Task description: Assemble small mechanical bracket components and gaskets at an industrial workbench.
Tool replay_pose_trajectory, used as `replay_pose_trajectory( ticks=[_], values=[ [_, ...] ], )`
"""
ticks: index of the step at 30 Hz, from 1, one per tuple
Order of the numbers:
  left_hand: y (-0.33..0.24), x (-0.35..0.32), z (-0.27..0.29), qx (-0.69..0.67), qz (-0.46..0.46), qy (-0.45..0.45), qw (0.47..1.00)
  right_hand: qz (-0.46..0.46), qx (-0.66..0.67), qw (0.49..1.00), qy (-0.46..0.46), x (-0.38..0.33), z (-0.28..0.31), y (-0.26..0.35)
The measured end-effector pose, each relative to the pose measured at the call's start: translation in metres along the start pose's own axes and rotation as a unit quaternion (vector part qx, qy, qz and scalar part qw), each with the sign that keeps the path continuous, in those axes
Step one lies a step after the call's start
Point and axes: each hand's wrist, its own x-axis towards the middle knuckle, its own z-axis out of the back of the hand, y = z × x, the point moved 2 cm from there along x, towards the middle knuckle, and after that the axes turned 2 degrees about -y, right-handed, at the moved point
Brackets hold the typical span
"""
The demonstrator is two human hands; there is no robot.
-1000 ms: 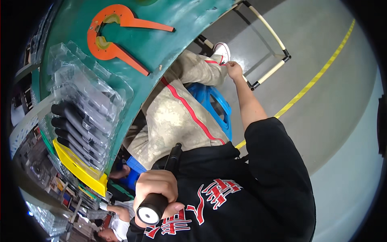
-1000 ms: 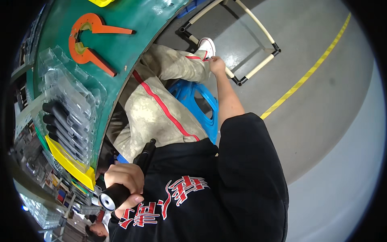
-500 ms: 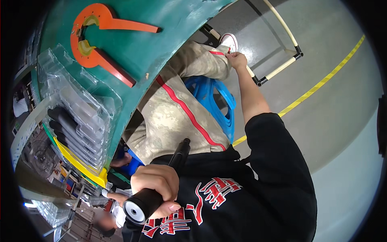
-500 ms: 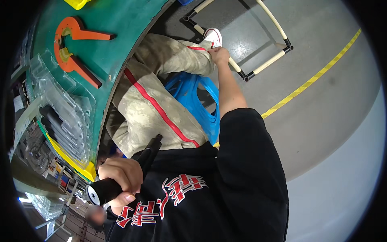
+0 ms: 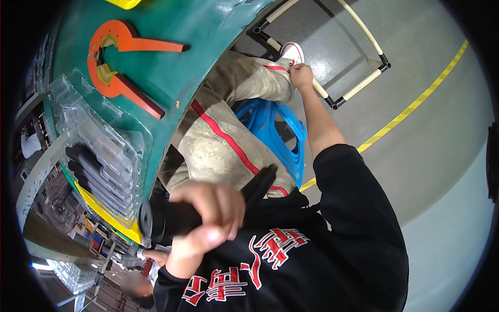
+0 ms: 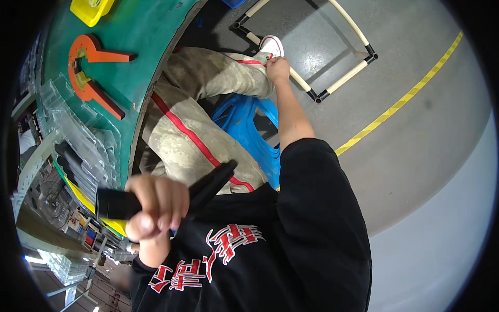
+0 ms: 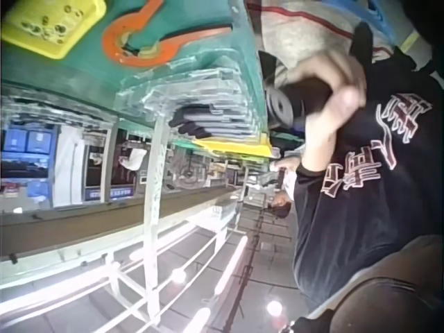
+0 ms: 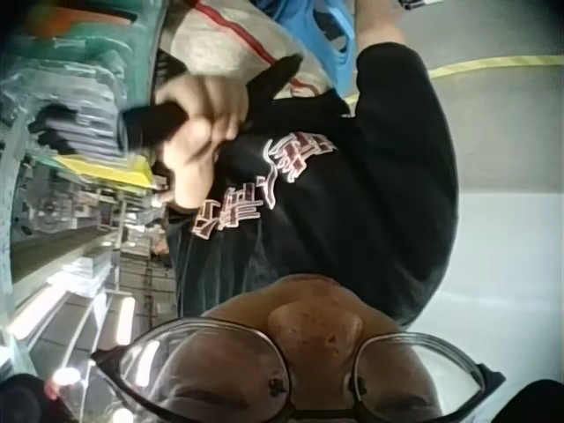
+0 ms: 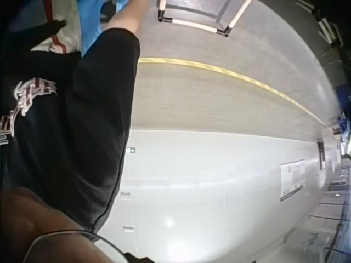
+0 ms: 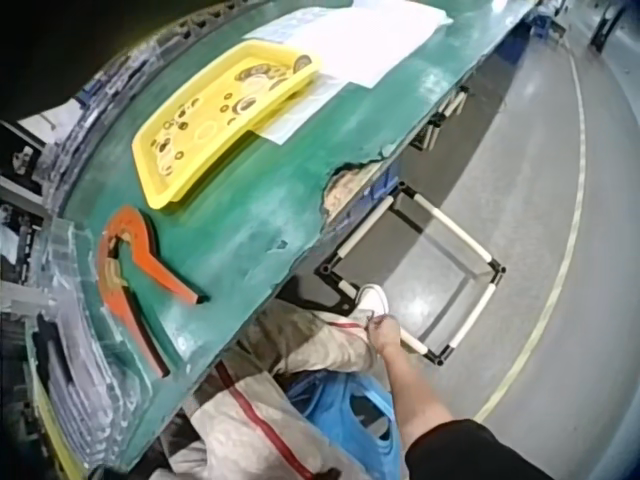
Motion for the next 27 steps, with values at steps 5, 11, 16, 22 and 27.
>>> replay_pose_trajectory(
  ticks=[5,11,16,22,27],
  values=[
    [0.048,0.089,0.003,0.230,0.038,-0.036,0.972,0.039,0.160,0.985,-0.044,-0.023,0.006,0.010],
    [0.128,0.190,0.038,0.299,0.110,-0.073,0.945,0.025,0.267,0.963,0.014,-0.017,-0.017,-0.043],
    [0.159,0.215,0.115,0.383,0.175,-0.244,0.874,0.049,0.235,0.970,0.048,-0.036,0.005,0.014],
    [0.178,0.222,0.142,0.456,0.239,-0.338,0.788,-0.010,0.241,0.962,0.126,-0.034,0.007,-0.005],
    [0.183,0.220,0.146,0.456,0.264,-0.346,0.776,-0.026,0.194,0.970,0.141,-0.035,0.015,0.005]
  ],
)
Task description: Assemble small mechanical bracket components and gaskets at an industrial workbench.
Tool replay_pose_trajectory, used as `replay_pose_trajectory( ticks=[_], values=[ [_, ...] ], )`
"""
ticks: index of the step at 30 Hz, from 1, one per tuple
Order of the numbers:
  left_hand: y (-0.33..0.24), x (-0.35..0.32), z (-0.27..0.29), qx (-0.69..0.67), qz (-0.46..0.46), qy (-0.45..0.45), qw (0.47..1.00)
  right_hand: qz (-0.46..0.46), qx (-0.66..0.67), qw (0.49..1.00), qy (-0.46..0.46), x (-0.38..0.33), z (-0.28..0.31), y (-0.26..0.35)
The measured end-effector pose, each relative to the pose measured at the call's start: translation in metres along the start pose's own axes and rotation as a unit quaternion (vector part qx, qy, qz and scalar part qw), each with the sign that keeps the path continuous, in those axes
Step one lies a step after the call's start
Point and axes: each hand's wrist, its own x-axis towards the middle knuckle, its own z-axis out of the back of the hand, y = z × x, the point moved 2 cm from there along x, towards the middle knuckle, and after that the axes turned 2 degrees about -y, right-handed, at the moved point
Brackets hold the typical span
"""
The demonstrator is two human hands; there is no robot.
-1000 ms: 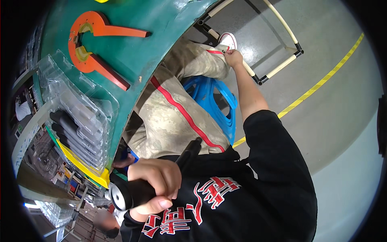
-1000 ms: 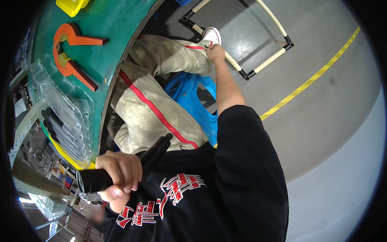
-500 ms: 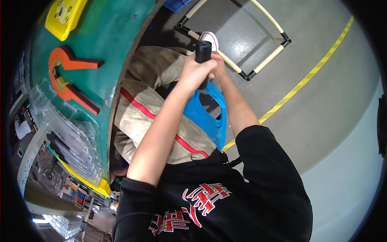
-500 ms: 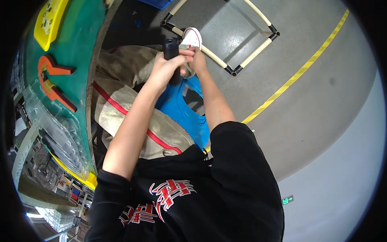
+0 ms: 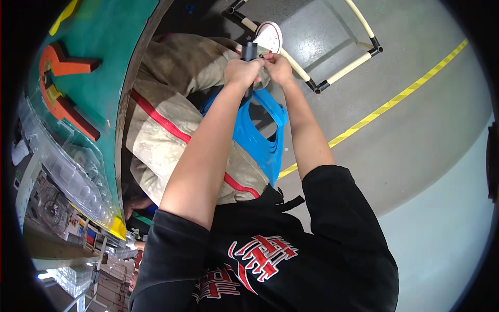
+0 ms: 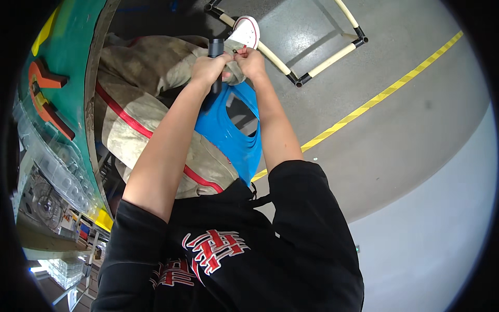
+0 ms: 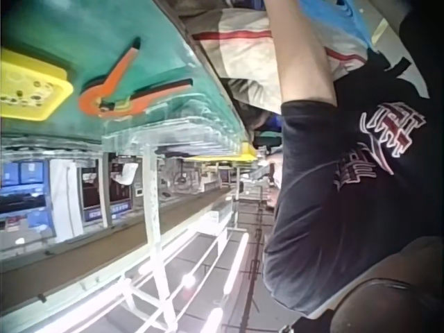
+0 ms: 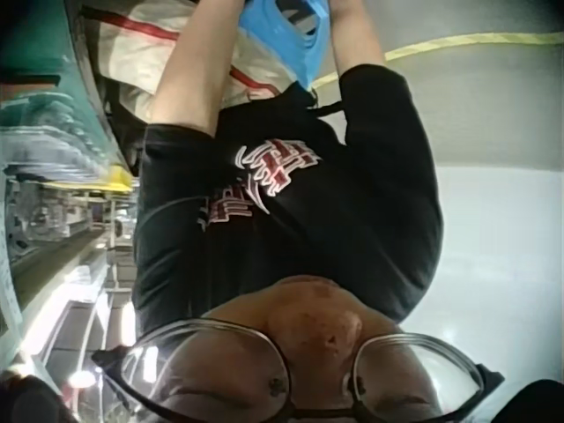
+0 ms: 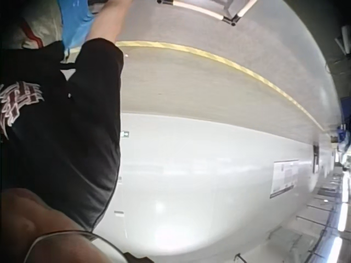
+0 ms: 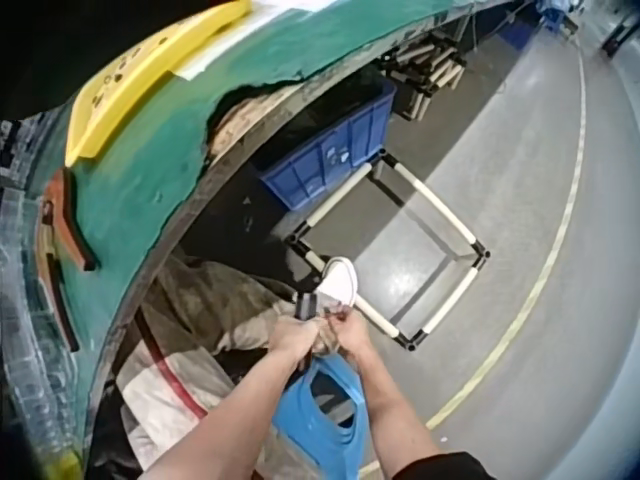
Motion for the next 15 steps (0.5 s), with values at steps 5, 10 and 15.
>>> replay_pose_trajectory(
  ticks=[5,10,15],
  values=[
    [-0.003,0.000,-0.010,-0.051,-0.008,0.045,0.998,0.051,0.098,0.992,-0.064,-0.012,0.004,0.003],
    [0.010,0.023,-0.008,-0.120,-0.024,0.047,0.991,0.026,0.169,0.981,-0.091,-0.036,-0.010,0.016],
    [0.014,0.021,-0.015,-0.196,-0.021,0.030,0.980,-0.018,0.187,0.968,-0.165,-0.038,-0.009,0.006]
  ],
)
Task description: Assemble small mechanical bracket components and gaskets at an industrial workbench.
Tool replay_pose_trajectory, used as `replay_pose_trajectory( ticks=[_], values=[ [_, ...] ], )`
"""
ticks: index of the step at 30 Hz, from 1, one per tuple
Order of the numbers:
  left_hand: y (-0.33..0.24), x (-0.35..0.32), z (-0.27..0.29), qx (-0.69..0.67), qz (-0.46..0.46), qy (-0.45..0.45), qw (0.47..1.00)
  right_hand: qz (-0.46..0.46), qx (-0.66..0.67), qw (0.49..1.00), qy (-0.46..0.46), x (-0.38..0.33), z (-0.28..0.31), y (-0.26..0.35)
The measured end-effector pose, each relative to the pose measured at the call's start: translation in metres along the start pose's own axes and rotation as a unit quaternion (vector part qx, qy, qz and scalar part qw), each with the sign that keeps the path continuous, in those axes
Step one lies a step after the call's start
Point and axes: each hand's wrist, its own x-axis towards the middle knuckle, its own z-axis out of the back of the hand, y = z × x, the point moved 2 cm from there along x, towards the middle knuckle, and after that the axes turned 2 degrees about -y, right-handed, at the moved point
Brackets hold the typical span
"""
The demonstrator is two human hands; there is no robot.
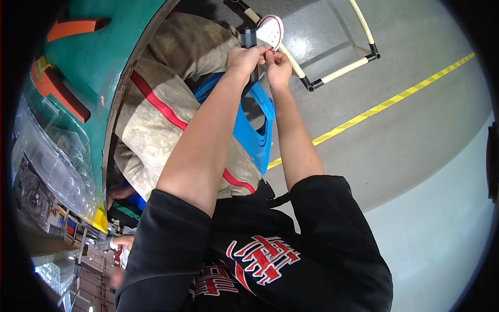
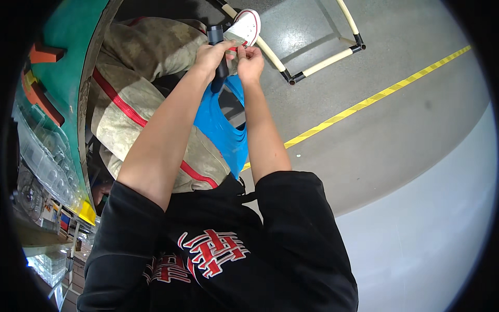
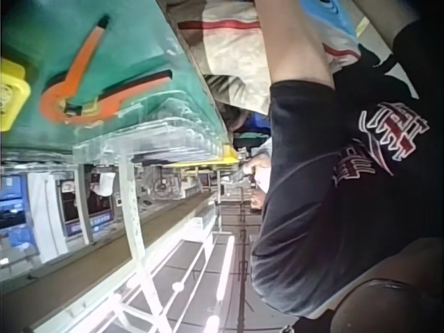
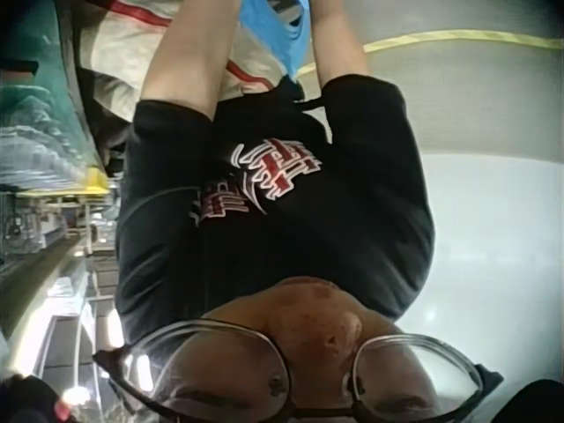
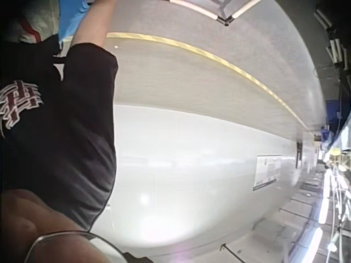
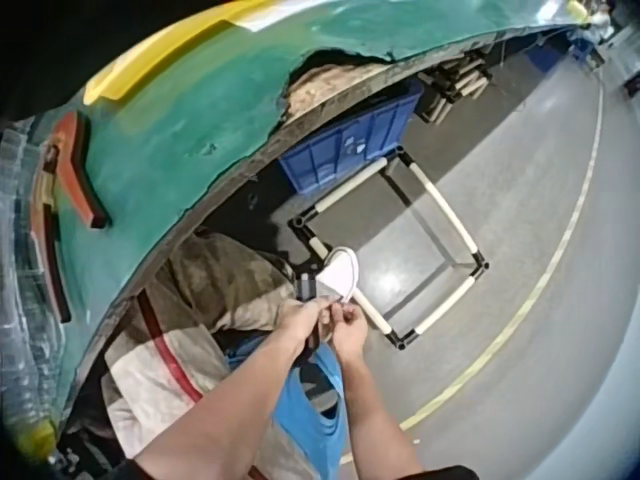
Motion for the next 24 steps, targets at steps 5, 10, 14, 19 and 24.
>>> replay_pose_trajectory(
  ticks=[5,10,14,19,24],
  values=[
    [0.005,-0.006,0.000,-0.036,-0.006,-0.026,0.999,-0.038,-0.003,0.998,-0.058,-0.004,-0.015,0.004],
    [0.005,-0.006,-0.001,-0.047,-0.001,-0.036,0.998,-0.050,-0.052,0.993,-0.095,0.004,-0.017,0.005],
    [0.002,-0.009,-0.002,-0.041,0.000,-0.030,0.999,-0.047,-0.110,0.986,-0.113,0.011,-0.016,0.003],
    [0.000,-0.007,0.001,-0.031,0.000,-0.015,0.999,-0.045,-0.093,0.991,-0.083,0.015,-0.010,0.001],
    [0.002,-0.005,0.004,-0.032,0.003,-0.002,0.999,-0.003,-0.115,0.993,-0.015,0.011,0.001,0.006]
  ],
)
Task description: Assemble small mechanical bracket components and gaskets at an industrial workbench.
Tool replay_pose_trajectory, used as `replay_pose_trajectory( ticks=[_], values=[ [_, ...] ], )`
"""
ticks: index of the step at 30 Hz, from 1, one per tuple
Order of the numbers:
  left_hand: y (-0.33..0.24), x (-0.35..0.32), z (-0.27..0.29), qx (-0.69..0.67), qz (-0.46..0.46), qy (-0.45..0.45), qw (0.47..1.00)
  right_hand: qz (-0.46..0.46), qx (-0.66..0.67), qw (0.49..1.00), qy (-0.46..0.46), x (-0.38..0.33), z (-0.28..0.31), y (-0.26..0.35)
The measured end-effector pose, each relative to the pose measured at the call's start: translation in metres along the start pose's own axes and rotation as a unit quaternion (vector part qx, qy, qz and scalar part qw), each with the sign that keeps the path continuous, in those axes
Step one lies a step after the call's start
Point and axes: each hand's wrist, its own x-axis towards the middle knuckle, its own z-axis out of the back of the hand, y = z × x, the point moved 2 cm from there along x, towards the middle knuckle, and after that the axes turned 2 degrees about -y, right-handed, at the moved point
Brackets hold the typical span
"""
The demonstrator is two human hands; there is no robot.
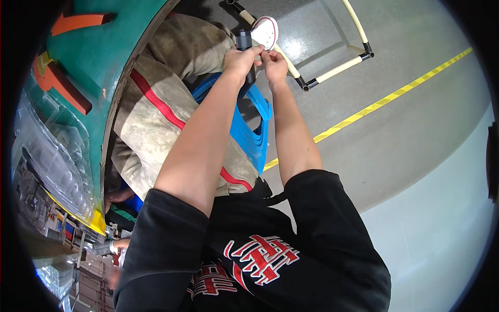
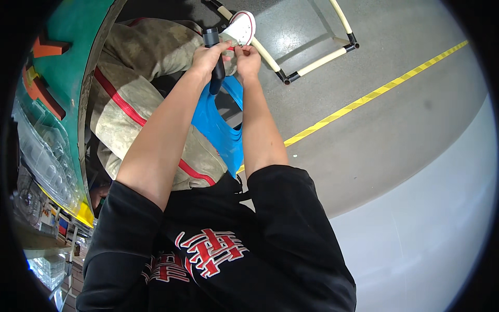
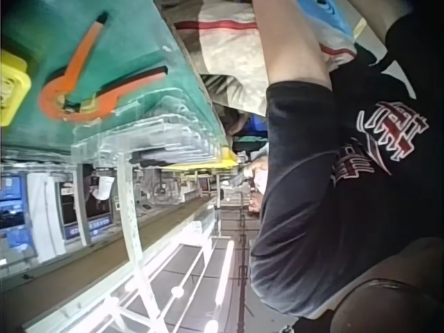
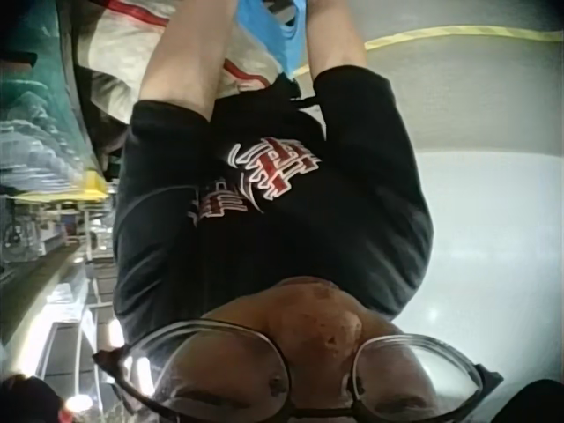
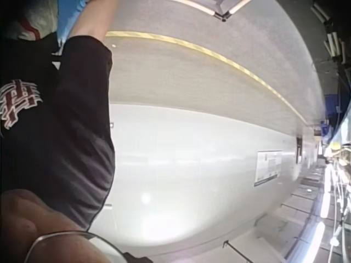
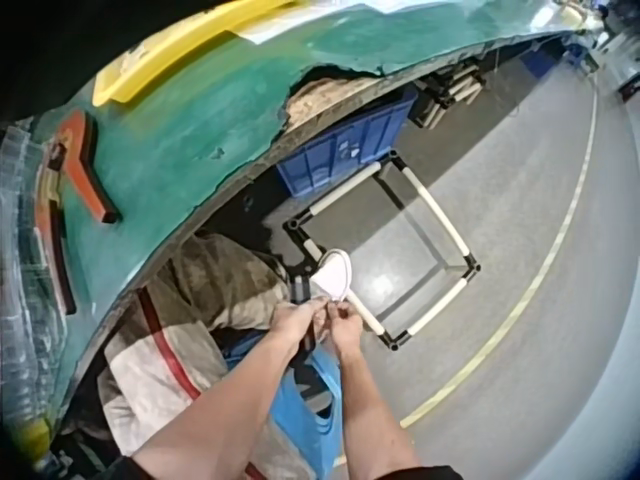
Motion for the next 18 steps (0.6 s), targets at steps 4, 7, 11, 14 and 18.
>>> replay_pose_trajectory(
  ticks=[4,7,11,14,18],
  values=[
    [0.000,-0.002,-0.001,-0.004,0.000,0.006,1.000,0.059,-0.081,0.995,0.021,-0.009,0.005,0.007],
    [-0.001,-0.004,0.001,-0.005,0.008,0.012,1.000,0.096,-0.085,0.992,0.006,-0.015,0.000,0.015],
    [-0.002,-0.004,0.000,-0.020,0.009,0.016,1.000,0.087,-0.103,0.991,0.003,-0.012,-0.006,0.014],
    [-0.004,-0.007,0.000,-0.008,0.014,0.008,1.000,0.085,-0.107,0.991,-0.003,-0.009,-0.005,0.012],
    [-0.019,-0.017,0.002,0.041,0.016,-0.020,0.999,0.080,-0.097,0.991,-0.040,-0.007,0.006,0.012]
  ],
)
